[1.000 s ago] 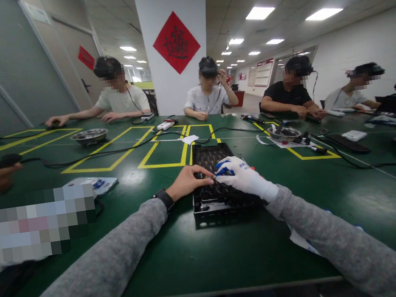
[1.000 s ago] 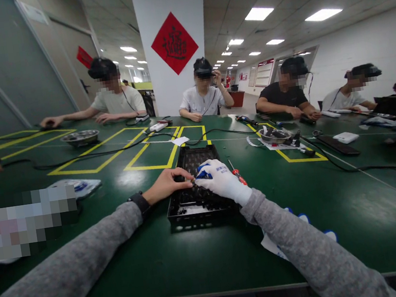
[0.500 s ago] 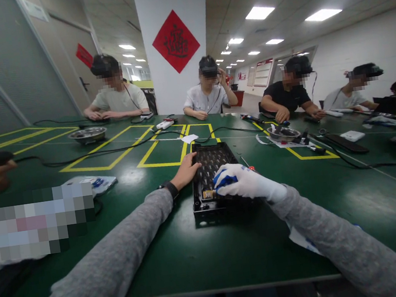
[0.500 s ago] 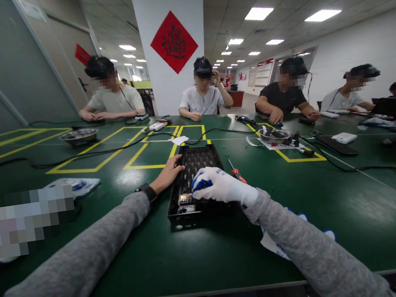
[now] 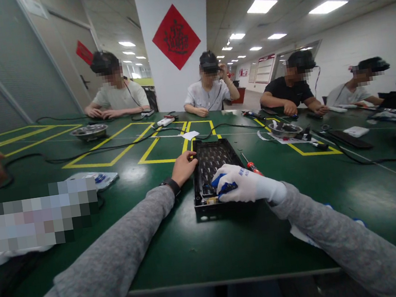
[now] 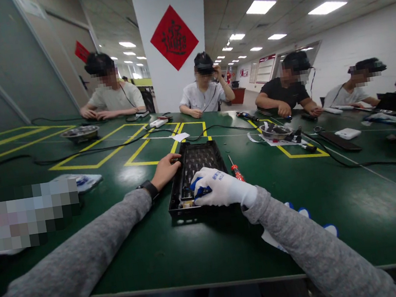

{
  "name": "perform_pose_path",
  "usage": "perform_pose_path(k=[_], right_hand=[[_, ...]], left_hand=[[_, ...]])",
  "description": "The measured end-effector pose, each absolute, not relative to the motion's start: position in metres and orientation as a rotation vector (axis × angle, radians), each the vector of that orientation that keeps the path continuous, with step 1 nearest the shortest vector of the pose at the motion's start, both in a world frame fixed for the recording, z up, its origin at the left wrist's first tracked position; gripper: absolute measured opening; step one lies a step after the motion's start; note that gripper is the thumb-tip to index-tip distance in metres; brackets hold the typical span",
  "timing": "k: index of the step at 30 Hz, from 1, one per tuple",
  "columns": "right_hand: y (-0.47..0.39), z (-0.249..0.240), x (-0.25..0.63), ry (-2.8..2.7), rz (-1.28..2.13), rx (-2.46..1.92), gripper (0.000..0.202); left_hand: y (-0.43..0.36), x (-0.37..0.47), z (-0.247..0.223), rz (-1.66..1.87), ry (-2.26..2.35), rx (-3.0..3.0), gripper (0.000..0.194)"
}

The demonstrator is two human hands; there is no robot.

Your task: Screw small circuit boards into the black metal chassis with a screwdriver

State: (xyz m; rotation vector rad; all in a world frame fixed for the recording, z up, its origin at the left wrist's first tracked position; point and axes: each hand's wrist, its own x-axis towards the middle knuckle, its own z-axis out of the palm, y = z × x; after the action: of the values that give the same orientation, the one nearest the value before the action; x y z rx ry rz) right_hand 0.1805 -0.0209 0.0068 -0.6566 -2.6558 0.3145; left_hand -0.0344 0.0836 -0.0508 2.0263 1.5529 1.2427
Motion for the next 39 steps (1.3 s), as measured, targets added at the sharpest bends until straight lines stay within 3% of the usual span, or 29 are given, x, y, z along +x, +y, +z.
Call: perform_pose_path(k=[11,27,39], right_hand=[[-0.0169,0.0058,0.1801,-2.663,0.438,-0.594,0.019],[-0.0219,0.0056,0.1799,-2.616,0.212,-0.535,0.017],[-0.0197,0.0060,0.1802,-2.631,0.408,-0.616,0.019]], left_hand=[[0.0823,-0.0346,-0.0519,1.255,1.484,2.069,0.034],[0.0814,-0.0342,-0.0519,1.244,1.494,2.116,0.034],[0.0794,-0.0339,-0.0500,1.232,1.426,2.135,0.039]])
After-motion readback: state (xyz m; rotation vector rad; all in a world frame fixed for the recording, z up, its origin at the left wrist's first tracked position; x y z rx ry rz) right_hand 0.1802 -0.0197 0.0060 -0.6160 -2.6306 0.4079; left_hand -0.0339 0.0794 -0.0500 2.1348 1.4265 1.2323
